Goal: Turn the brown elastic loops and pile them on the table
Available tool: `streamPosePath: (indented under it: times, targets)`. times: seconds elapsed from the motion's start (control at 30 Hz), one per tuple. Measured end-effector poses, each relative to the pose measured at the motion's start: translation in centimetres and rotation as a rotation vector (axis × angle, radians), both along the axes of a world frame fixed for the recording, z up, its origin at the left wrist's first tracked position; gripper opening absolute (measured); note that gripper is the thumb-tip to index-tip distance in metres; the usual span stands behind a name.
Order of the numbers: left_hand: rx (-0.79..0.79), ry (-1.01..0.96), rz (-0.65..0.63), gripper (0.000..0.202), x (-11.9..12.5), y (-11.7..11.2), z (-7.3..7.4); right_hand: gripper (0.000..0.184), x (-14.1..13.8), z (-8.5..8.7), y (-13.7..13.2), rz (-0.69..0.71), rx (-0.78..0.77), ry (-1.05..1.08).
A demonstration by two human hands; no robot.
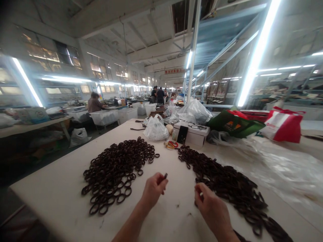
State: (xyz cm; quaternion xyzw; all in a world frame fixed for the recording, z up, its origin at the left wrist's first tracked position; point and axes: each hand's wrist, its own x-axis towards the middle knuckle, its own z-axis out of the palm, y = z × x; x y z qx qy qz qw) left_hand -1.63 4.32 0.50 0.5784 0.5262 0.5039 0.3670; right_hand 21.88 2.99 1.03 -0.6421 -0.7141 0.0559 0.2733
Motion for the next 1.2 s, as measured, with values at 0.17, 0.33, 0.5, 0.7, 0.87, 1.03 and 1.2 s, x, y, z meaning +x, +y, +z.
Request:
streamPosePath:
  times: [0.17, 0.33, 0.5, 0.7, 0.87, 1.03, 1.2]
  targets:
    - [0.196, 0.027, 0.558, 0.067, -7.1, 1.4, 1.4, 0.033, 6.5, 1.3, 1.5, -0.287, -0.144, -0.118]
    - [0.216, -0.031, 0.464, 0.066, -6.3, 1.6, 0.5, 0.038, 7.6, -0.1, 2.1, -0.226, -0.284, -0.137]
    - [0.173, 0.071, 0.135, 0.061, -1.0, 0.1, 0.1, 0.025, 4.6, -1.9, 1.8, -0.046, -0.182, -0.202]
    - [0.075, 0.139, -0.087, 0.059, 1.4, -1.2, -0.4, 0.020, 3.9, -1.8, 1.8, 0.001, -0.182, -0.213]
    - [-0.030, 0.059, -0.172, 0.043, 2.7, -1.2, -1.4, 0.029, 2.6, -2.2, 2.2, 0.071, -0.083, 0.182]
    - [-0.144, -0.073, -0.284, 0.031, 4.3, -1.5, -2.3, 0.045, -0.7, -3.8, 1.5, 0.327, -0.056, 0.495]
    - [-0.217, -0.202, -0.321, 0.019, 5.0, -1.6, -2.9, 0.036, -2.1, -3.2, 0.6, 0.344, -0.101, 0.510]
